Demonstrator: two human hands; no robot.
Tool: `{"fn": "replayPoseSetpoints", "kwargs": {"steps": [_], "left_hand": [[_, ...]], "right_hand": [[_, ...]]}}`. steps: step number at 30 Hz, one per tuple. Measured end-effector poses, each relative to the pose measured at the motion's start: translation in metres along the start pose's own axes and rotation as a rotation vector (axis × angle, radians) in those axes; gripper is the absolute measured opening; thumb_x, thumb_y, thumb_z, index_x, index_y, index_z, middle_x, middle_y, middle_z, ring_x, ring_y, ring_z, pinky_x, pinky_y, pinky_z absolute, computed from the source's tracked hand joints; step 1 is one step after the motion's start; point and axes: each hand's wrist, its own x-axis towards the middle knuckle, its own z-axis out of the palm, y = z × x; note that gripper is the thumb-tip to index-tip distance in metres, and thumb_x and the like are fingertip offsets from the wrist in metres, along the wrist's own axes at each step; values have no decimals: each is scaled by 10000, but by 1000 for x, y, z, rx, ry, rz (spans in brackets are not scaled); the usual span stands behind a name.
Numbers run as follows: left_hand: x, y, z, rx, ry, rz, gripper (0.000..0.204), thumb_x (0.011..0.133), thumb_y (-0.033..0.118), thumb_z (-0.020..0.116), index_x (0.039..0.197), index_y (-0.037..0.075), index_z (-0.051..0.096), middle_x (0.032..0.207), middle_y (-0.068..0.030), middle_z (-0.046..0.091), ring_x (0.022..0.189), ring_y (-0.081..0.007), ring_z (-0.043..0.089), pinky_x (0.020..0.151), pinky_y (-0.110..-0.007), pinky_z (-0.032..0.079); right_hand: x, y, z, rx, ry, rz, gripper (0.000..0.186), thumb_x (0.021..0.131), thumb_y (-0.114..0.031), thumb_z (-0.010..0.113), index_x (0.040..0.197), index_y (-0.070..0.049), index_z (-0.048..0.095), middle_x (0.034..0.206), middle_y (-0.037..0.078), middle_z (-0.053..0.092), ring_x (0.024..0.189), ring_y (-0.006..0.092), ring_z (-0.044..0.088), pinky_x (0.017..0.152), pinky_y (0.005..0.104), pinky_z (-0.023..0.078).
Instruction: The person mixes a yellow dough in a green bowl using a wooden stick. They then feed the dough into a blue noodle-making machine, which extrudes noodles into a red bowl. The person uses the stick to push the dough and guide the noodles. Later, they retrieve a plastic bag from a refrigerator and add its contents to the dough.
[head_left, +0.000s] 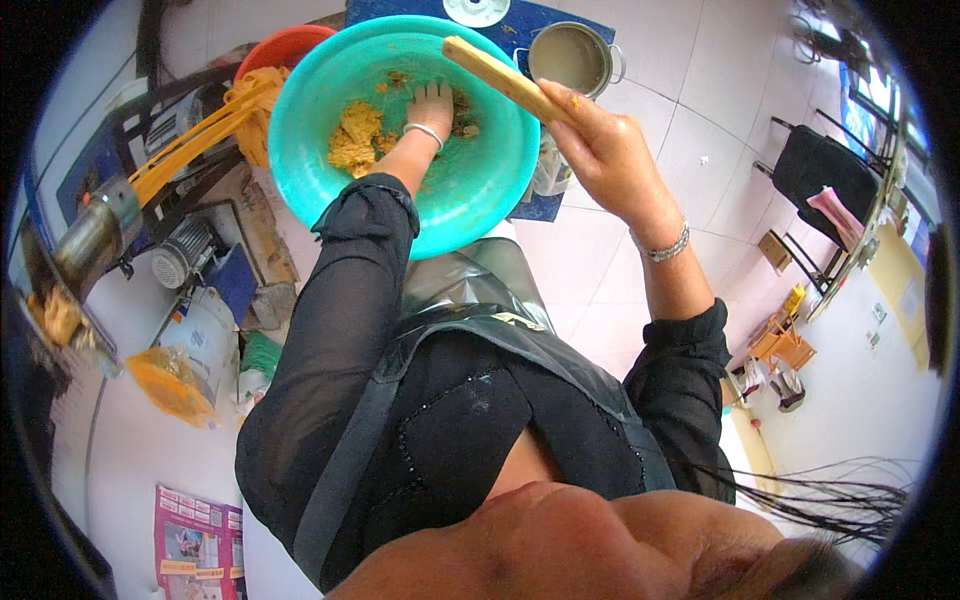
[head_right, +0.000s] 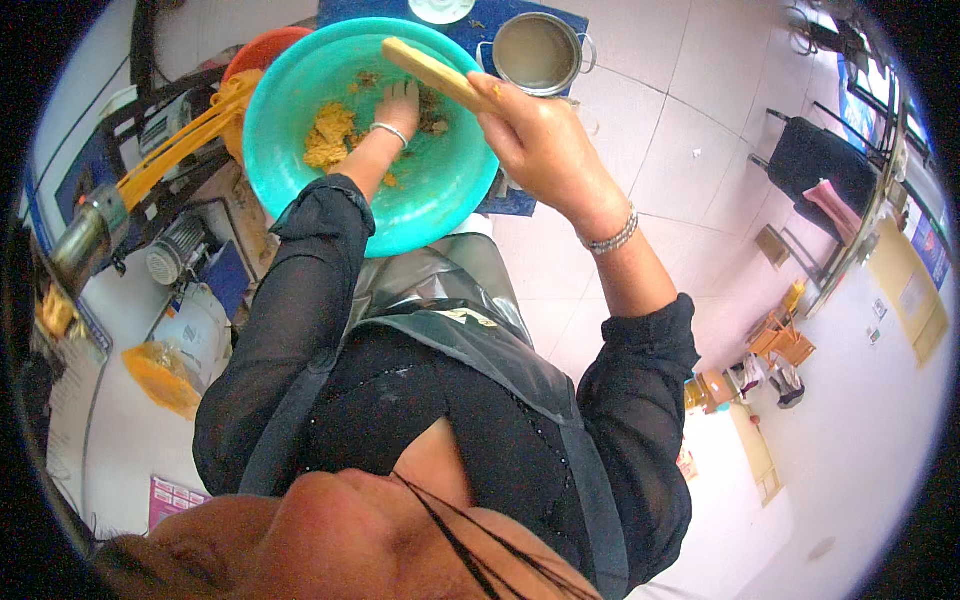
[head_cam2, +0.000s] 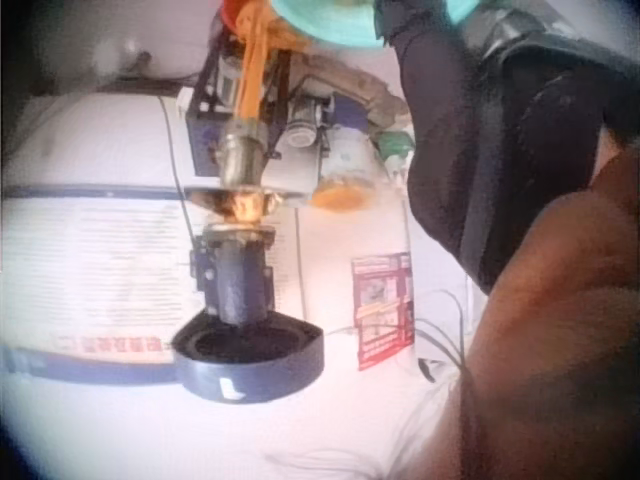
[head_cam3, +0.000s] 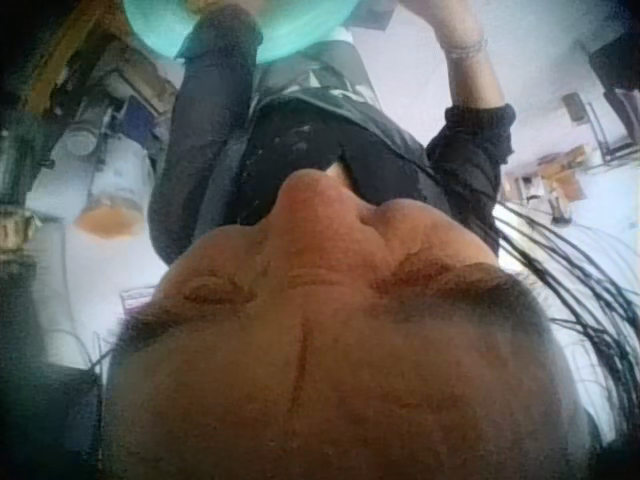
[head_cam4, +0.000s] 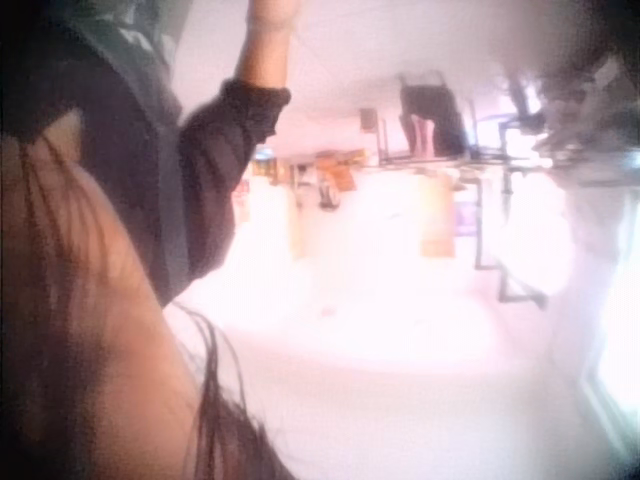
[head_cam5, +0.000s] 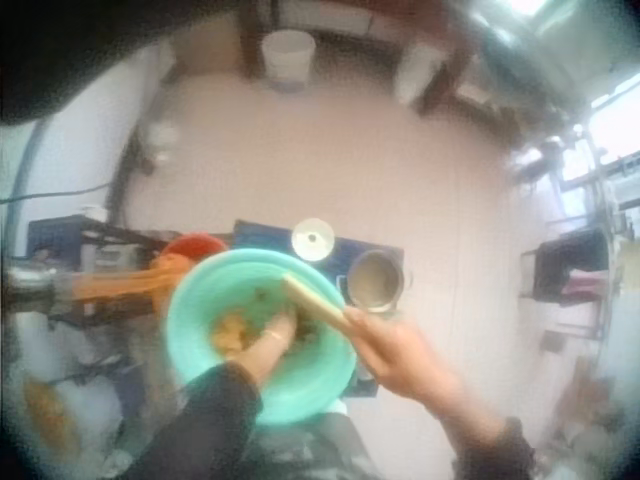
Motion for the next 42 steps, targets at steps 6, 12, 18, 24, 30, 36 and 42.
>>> {"fn": "replayPoseSetpoints", "kwargs": {"steps": [6,12,18,24,30,36,42], "left_hand": [[30,-10,-8,-290,-147,-7,580,788,247,720,1251,18,459,1154,-216,566,1020,-396,586,846,-433,517],[-5,-15,-62,-1374,-352,-470,525,789,85,674,1256,17,442,951,-148,604,758,-227,657,476,-294,501],[-60,-29,-77,-1456,-504,-157,318,779,133,669,1078,57,590,797,-19,631,585,-106,613,405,-232,426],[-87,-38,-76,-1353,-627,-194,301,795,191,687,1045,47,599,740,-18,622,580,-102,608,436,-243,451],[-97,-51,-77,-1326,-634,-40,316,799,133,652,1087,26,575,683,-27,621,532,-101,589,441,-246,455],[-99,-49,-76,-1467,-553,-50,283,827,138,657,1058,24,538,763,-48,637,591,-110,614,453,-245,456],[-147,-60,-94,-1733,-508,28,309,841,109,657,1105,33,518,817,-58,620,623,-120,625,448,-232,441]], "right_hand": [[-12,50,17,61,31,123,361,874,-116,588,1226,-37,574,772,192,642,644,293,660,589,355,503],[7,81,65,250,-58,253,325,801,-141,675,1089,-11,598,957,161,636,853,271,639,762,341,499],[44,124,179,316,-127,31,268,751,-163,687,973,-27,622,948,157,617,937,292,615,830,392,477],[65,119,182,312,-581,282,251,721,-95,632,945,17,615,795,152,647,778,223,652,698,354,515],[67,135,196,615,-647,361,275,755,-65,635,1017,19,621,865,37,631,739,117,597,648,276,507],[72,125,185,673,-539,543,277,779,-30,604,1048,36,617,882,51,635,694,129,599,557,277,492],[67,156,188,-23,-367,169,240,802,-37,576,1032,9,625,831,76,636,738,143,604,662,287,504]]}}
